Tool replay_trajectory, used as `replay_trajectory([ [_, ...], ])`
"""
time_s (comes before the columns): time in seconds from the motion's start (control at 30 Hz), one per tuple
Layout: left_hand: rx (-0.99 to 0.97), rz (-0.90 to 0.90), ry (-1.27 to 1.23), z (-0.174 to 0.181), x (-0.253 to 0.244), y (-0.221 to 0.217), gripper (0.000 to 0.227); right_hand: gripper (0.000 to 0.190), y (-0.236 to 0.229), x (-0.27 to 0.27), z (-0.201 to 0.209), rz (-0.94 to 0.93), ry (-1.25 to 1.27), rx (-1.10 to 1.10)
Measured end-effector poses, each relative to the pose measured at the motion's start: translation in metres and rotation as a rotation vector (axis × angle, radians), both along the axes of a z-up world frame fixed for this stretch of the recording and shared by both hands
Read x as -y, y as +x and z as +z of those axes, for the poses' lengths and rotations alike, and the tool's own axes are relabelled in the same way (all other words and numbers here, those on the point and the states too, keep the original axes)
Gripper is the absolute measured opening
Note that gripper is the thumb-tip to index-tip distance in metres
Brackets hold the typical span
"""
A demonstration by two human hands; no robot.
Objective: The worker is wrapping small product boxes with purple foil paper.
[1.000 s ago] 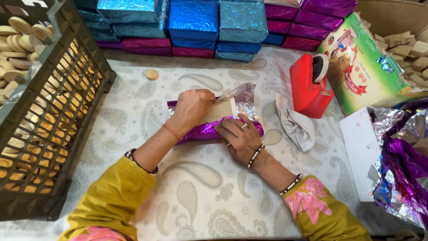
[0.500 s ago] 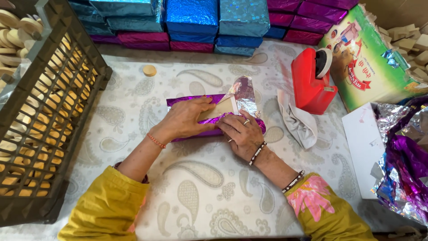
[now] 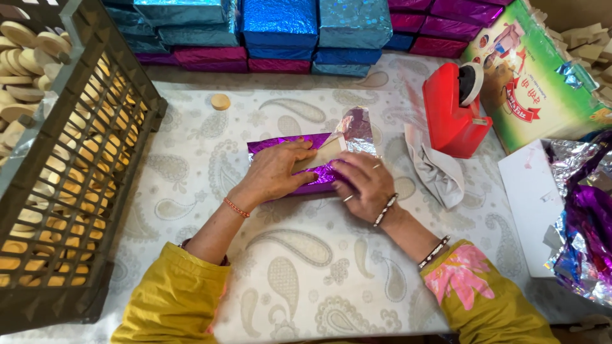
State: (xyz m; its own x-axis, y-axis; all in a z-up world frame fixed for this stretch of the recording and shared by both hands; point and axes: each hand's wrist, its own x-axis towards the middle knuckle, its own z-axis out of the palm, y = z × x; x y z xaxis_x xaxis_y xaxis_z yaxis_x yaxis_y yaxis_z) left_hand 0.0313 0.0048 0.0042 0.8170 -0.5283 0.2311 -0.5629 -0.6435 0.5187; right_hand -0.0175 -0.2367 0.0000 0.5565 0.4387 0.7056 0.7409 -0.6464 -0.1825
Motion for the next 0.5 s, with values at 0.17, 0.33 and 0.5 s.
replay_trajectory([
  [0.17, 0.001, 0.001, 0.012, 0.0, 0.001, 0.002, 0.055, 0.029, 0.018, 0.014, -0.01, -0.151, 0.035, -0.005],
  [0.33, -0.007, 0.002, 0.0, 0.001, 0.001, 0.003, 0.054, 0.028, 0.027, 0.019, 0.004, -0.212, 0.065, -0.034],
  [0.5, -0.027, 0.016, -0.003, 0.003, 0.001, 0.002, 0.052, 0.034, 0.046, 0.01, 0.019, -0.118, -0.091, -0.075],
])
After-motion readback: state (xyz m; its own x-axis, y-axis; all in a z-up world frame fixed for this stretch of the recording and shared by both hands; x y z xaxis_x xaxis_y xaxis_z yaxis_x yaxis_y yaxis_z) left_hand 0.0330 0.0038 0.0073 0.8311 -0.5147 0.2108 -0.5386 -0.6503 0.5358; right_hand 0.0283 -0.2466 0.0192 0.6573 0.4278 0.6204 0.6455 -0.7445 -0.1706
